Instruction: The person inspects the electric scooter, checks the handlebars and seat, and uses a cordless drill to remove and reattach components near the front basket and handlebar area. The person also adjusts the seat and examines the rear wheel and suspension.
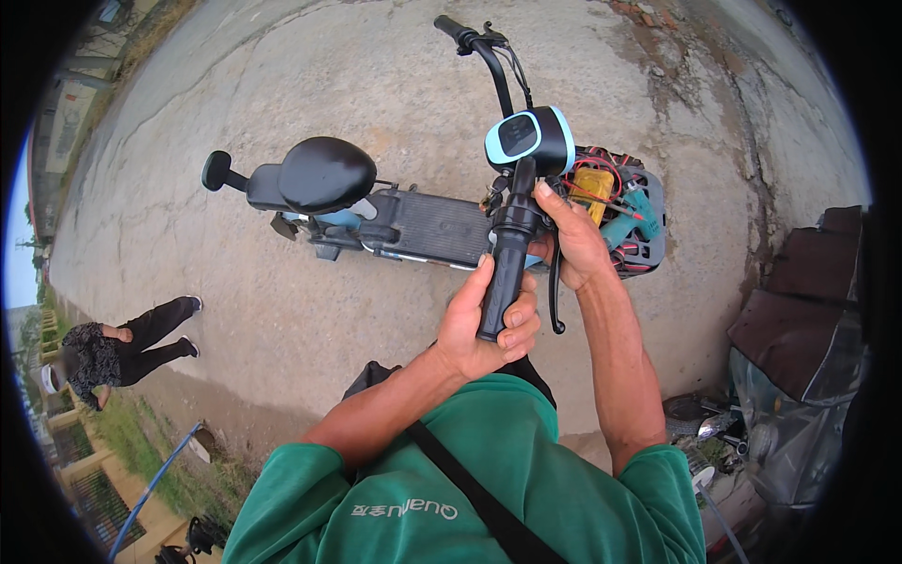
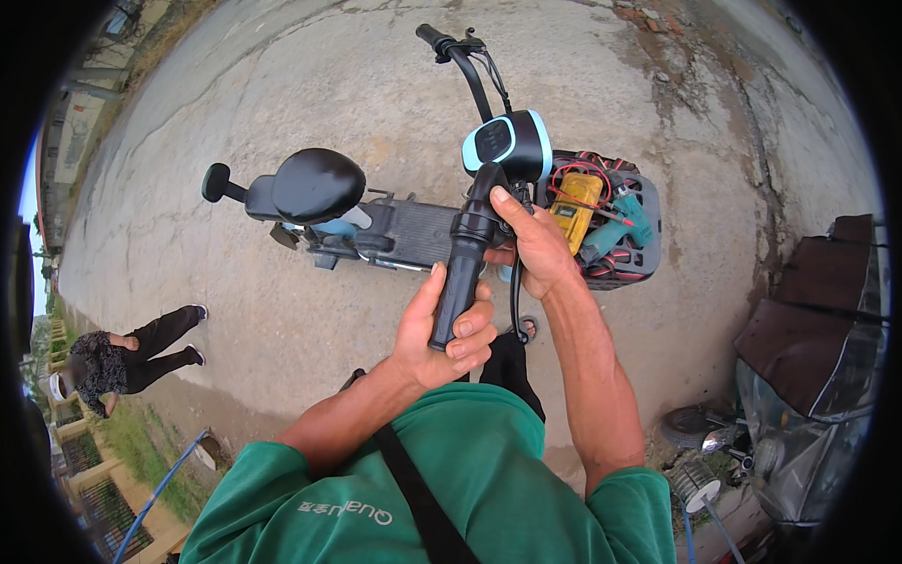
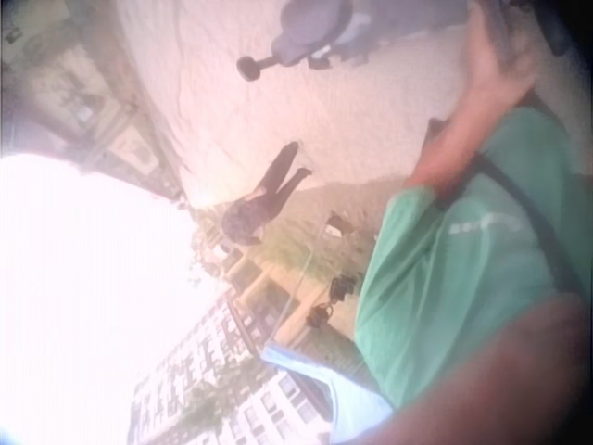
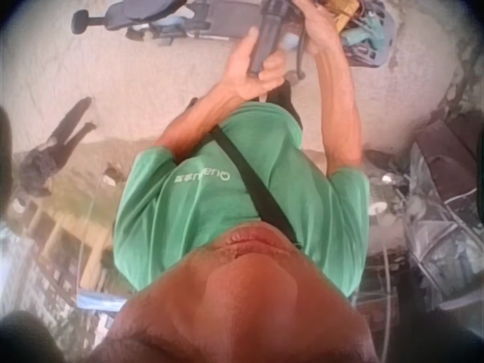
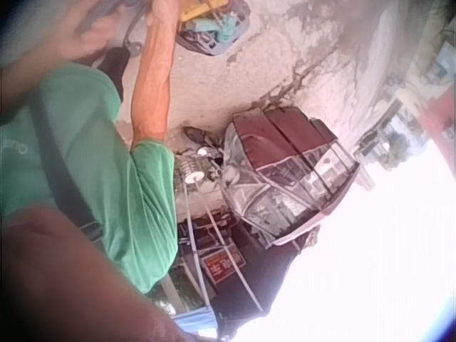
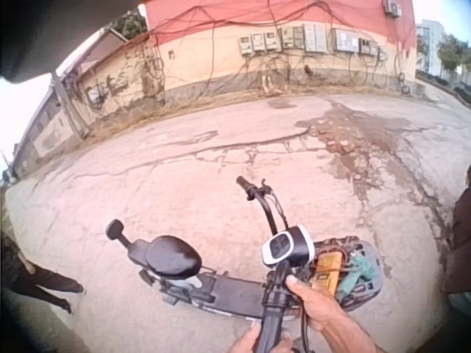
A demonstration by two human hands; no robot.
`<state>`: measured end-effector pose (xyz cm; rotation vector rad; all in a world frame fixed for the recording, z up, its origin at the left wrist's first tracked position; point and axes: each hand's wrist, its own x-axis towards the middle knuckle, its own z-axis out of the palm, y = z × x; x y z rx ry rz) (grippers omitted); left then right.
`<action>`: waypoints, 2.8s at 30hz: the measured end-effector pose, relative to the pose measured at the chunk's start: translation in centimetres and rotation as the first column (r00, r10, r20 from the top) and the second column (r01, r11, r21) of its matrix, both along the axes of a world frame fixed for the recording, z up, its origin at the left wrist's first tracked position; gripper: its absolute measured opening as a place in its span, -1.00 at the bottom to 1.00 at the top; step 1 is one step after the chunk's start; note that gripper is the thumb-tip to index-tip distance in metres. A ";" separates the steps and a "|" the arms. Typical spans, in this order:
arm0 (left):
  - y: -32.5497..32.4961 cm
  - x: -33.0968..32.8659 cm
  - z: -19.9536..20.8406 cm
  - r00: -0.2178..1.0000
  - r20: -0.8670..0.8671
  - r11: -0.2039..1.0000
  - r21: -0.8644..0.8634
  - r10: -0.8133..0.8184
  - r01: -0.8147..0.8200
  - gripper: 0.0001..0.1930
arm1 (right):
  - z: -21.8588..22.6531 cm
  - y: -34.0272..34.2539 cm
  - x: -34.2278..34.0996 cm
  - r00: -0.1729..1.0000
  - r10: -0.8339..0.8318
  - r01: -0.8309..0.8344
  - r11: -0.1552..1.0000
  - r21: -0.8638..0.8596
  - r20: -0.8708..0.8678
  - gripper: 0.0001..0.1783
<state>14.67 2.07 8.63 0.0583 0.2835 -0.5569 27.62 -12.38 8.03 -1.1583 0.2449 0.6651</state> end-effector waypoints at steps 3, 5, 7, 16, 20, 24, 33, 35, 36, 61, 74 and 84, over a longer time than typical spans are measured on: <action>-0.1 -0.1 -0.3 1.000 0.005 0.997 -0.080 0.004 -0.004 -0.32 | 0.1 0.1 -0.1 1.000 -0.005 0.005 1.000 -0.013 0.003 -0.57; 0.1 0.1 0.5 1.000 -0.006 0.998 0.054 -0.011 0.012 -0.34 | 0.0 0.1 -0.1 1.000 -0.012 0.012 1.000 -0.011 0.005 -0.57; 0.1 0.5 2.6 0.997 -0.044 0.835 0.545 -0.057 0.072 -0.38 | 0.0 0.1 -0.1 1.000 -0.017 0.017 1.000 -0.002 0.002 -0.57; 0.4 0.3 1.2 0.999 -0.009 0.948 0.312 -0.054 0.054 -0.34 | -0.3 0.1 0.0 1.000 -0.023 0.023 1.000 0.009 -0.005 -0.59; -0.2 0.1 -0.8 0.997 0.069 0.990 -0.137 -0.024 0.033 -0.29 | -0.2 0.1 -0.2 1.000 -0.019 0.019 1.000 0.002 -0.007 -0.58; 0.3 0.4 0.2 0.997 0.050 0.992 0.108 -0.064 0.058 -0.33 | 0.0 0.1 -0.2 1.000 -0.022 0.022 1.000 0.004 -0.008 -0.59; 0.3 1.1 2.7 0.994 -0.010 0.738 0.669 -0.111 0.090 -0.45 | -0.2 0.1 0.0 1.000 -0.011 0.011 1.000 0.018 0.004 -0.59; 0.6 0.7 0.7 0.996 0.075 0.962 0.269 -0.055 0.033 -0.39 | 0.0 0.3 0.0 1.000 -0.008 0.008 1.000 0.019 0.008 -0.59; 0.6 0.6 0.4 0.997 0.065 0.976 0.215 -0.044 0.029 -0.37 | 0.4 0.3 -0.1 1.000 -0.013 0.013 1.000 0.004 0.007 -0.58; 0.5 1.0 1.5 0.996 0.047 0.867 0.496 -0.075 0.042 -0.42 | -0.7 -0.1 -0.2 0.999 -0.009 0.009 1.000 0.004 0.031 -0.55; 0.9 1.1 1.3 0.991 0.054 0.824 0.563 -0.120 0.070 -0.42 | -0.6 0.0 -0.2 1.000 -0.006 0.007 1.000 -0.025 0.023 -0.51; 0.9 0.8 2.3 0.993 0.027 0.730 0.680 -0.117 0.067 -0.43 | -0.9 -0.1 -0.2 0.999 0.026 -0.026 1.000 -0.006 0.045 -0.53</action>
